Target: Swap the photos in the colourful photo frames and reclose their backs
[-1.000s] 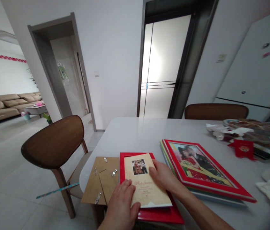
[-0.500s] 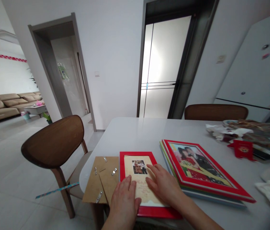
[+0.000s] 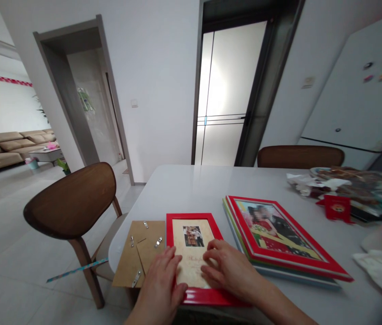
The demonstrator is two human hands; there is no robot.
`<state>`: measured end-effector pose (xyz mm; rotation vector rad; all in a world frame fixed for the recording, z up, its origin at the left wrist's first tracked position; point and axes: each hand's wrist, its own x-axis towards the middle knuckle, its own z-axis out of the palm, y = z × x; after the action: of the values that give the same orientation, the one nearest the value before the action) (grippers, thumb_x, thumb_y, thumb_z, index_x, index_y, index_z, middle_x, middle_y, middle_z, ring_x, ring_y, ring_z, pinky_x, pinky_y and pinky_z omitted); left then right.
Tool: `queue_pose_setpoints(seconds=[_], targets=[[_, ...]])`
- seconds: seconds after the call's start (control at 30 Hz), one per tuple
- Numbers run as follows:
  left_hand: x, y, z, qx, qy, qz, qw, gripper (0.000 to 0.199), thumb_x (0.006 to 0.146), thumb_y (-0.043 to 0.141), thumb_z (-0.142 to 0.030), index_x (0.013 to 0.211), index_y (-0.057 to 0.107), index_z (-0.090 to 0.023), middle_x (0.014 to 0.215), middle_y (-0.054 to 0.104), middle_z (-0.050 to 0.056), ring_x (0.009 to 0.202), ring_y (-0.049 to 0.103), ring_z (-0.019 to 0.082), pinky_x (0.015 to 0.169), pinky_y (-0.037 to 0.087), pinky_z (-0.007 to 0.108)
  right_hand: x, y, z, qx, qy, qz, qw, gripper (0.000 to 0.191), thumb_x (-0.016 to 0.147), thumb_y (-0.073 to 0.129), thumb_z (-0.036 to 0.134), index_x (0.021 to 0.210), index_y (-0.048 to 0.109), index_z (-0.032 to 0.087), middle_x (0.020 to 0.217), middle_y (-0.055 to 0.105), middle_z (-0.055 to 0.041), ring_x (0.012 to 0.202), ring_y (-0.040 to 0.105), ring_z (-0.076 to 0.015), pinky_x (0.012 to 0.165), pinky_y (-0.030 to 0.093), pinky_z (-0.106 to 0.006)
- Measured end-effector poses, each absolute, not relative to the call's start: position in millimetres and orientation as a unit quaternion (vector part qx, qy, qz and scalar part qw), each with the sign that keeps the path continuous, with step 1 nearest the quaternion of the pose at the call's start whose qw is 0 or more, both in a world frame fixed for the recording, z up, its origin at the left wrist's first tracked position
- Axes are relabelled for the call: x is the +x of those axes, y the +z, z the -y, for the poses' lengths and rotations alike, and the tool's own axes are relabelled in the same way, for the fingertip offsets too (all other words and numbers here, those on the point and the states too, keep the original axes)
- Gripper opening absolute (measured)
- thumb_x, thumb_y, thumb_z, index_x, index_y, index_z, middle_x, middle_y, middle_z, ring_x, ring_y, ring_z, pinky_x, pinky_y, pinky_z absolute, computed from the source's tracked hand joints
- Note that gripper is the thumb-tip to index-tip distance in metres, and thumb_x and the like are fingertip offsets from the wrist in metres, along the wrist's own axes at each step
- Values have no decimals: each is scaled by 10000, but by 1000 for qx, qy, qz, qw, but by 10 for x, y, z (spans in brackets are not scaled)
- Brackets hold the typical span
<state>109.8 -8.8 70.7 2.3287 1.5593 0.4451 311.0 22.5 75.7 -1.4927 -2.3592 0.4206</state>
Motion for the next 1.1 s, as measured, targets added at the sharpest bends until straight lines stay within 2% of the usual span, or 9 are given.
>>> queue_pose_setpoints(seconds=[0.1, 0.2, 0.33, 0.47, 0.6, 0.7, 0.83, 0.93, 1.1], targets=[[695, 612, 123, 785, 159, -587, 119, 552, 659, 557, -246, 1181, 433, -112, 1302, 358, 153, 1203, 306, 258, 987, 265, 432, 2830, 798, -209, -497, 155, 828, 207, 260, 774, 426, 328, 896, 612, 195, 923, 550, -66, 837, 497, -164, 759, 365, -271], [312, 426, 113, 755, 144, -635, 82, 668, 559, 638, -222, 1178, 431, -82, 1286, 367, 192, 1185, 327, 299, 969, 289, 451, 2431, 785, -165, -457, 146, 850, 217, 297, 735, 482, 381, 967, 573, 219, 931, 555, -54, 904, 454, -193, 826, 314, -325], [-7, 143, 57, 740, 196, -643, 10, 514, 614, 564, -155, 1118, 485, -95, 1231, 449, 171, 1134, 414, 261, 931, 359, 406, 1973, 696, -131, -459, 125, 855, 207, 454, 601, 577, 486, 957, 551, 205, 962, 532, -75, 937, 414, -251, 847, 269, -422], [-55, 125, 43, 747, 254, -614, -38, 427, 636, 557, -173, 1058, 522, -125, 1157, 524, 162, 1037, 513, 258, 854, 438, 399, 1875, 721, -111, -478, 158, 827, 248, 428, 590, 584, 308, 1004, 531, 214, 965, 512, -72, 902, 430, -230, 807, 326, -387], [238, 363, 102, 765, 303, -565, -62, 454, 647, 571, -189, 1091, 493, -132, 1190, 491, 175, 1064, 488, 262, 853, 439, 403, 2210, 884, -21, -482, 176, 804, 301, 453, 595, 549, 238, 1046, 524, 206, 1087, 477, -84, 1014, 401, -227, 900, 291, -379], [627, 507, 126, 793, 306, -526, -31, 465, 644, 586, -168, 1098, 488, -147, 1184, 502, 162, 1072, 482, 240, 861, 437, 381, 2624, 913, 41, -517, 181, 789, 277, 431, 616, 514, 240, 1043, 545, 190, 1136, 482, -95, 1065, 398, -236, 926, 289, -394], [1100, 571, 86, 813, 230, -531, 67, 472, 627, 609, -150, 1087, 509, -113, 1201, 477, 180, 1100, 451, 247, 902, 403, 383, 3076, 793, 62, -562, 179, 773, 232, 416, 631, 477, 244, 1035, 566, 190, 1124, 523, -93, 1063, 432, -239, 930, 302, -404], [1276, 591, 32, 812, 172, -544, 123, 496, 619, 628, -194, 1089, 513, -84, 1214, 452, 198, 1121, 424, 273, 935, 350, 434, 3217, 701, 43, -580, 159, 773, 201, 429, 629, 472, 249, 1042, 571, 184, 1131, 529, -97, 1058, 442, -243, 931, 302, -409], [1317, 679, 11, 815, 119, -548, 143, 452, 663, 594, -273, 1087, 522, -134, 1231, 448, 151, 1159, 371, 286, 958, 243, 534, 3239, 623, -4, -571, 116, 793, 179, 447, 629, 480, 247, 1063, 563, 174, 1141, 520, -107, 1060, 431, -249, 929, 295, -419]])
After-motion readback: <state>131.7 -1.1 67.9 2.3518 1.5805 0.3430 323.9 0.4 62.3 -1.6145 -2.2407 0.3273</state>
